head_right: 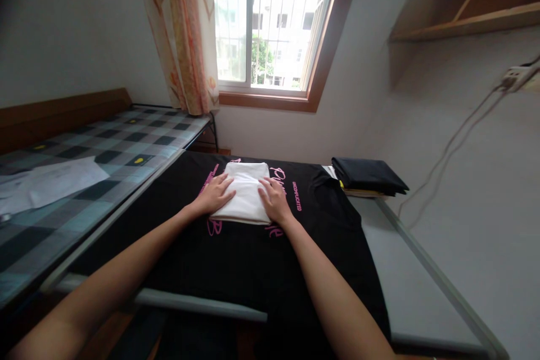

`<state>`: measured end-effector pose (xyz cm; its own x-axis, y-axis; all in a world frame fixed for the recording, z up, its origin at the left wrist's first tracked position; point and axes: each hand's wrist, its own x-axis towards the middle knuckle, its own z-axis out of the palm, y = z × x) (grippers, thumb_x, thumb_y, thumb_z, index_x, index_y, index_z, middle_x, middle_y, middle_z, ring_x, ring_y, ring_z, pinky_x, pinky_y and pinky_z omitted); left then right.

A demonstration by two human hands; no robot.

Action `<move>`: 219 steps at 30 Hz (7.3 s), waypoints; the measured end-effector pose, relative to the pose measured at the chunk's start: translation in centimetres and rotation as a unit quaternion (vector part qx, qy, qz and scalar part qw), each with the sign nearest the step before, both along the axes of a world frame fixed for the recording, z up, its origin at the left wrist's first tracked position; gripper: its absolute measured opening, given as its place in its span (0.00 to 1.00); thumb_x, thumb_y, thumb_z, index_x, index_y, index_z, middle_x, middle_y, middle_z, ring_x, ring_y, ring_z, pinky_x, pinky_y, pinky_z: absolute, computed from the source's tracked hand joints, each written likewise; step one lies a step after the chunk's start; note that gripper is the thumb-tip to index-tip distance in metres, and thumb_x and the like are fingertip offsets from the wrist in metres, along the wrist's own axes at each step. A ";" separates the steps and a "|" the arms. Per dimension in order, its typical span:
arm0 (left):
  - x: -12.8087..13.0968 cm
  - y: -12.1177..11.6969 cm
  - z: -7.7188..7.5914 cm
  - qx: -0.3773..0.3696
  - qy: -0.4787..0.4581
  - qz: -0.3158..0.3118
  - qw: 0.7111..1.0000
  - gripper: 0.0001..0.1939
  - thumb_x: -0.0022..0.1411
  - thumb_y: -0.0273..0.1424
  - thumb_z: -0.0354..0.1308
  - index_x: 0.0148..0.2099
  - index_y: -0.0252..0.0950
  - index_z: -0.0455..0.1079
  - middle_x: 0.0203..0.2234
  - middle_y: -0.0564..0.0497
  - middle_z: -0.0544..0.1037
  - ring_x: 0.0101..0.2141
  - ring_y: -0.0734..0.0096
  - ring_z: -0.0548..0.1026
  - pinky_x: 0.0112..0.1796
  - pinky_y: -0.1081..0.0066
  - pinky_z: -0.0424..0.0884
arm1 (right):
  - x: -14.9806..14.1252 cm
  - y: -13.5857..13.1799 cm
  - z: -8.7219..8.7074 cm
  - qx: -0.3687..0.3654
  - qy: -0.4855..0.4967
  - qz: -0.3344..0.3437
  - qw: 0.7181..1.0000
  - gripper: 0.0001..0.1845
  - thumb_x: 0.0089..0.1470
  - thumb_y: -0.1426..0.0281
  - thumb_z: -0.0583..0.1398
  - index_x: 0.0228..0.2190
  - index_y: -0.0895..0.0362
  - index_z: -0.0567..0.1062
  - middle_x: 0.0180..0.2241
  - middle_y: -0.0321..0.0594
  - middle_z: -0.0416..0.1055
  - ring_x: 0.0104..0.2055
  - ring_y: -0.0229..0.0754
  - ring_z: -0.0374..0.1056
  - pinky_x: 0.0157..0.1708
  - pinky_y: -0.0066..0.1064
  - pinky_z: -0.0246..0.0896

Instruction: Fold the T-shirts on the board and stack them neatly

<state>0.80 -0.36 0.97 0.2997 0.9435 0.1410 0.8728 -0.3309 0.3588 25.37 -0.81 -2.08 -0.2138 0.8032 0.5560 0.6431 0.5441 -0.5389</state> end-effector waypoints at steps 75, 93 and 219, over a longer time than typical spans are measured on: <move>-3.3 1.8 -0.6 0.174 -0.008 -0.137 0.975 0.17 0.61 0.30 0.56 0.53 0.44 0.72 0.51 0.45 0.73 0.53 0.57 0.68 0.55 0.55 0.62 | 3.1 -0.3 0.8 -0.047 -0.133 -0.180 0.973 0.30 0.45 0.70 0.62 0.52 0.52 0.65 0.50 0.47 0.57 0.48 0.51 0.62 0.47 0.45 0.58; -3.2 2.0 -2.3 0.191 -0.086 -0.101 0.972 0.15 0.59 0.26 0.59 0.49 0.41 0.74 0.44 0.48 0.72 0.43 0.63 0.75 0.47 0.60 0.72 | 2.7 -1.6 2.9 -0.184 -0.053 -0.328 0.925 0.20 0.49 0.49 0.62 0.28 0.54 0.80 0.45 0.47 0.73 0.49 0.59 0.64 0.47 0.49 0.52; -2.0 1.5 -1.1 0.099 0.014 0.000 0.995 0.16 0.63 0.31 0.51 0.51 0.41 0.71 0.45 0.45 0.74 0.50 0.55 0.69 0.49 0.56 0.61 | 15.1 -0.5 27.1 -0.516 -0.368 -0.066 0.771 0.13 0.37 0.70 0.68 0.30 0.64 0.80 0.26 0.38 0.76 0.27 0.37 0.70 0.30 0.27 0.65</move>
<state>-1.24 1.11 -0.16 0.3070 0.8980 0.3152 0.8811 -0.3934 0.2625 40.44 -1.28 25.06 -0.0451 0.7784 -0.6261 0.9943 -0.0256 -0.1035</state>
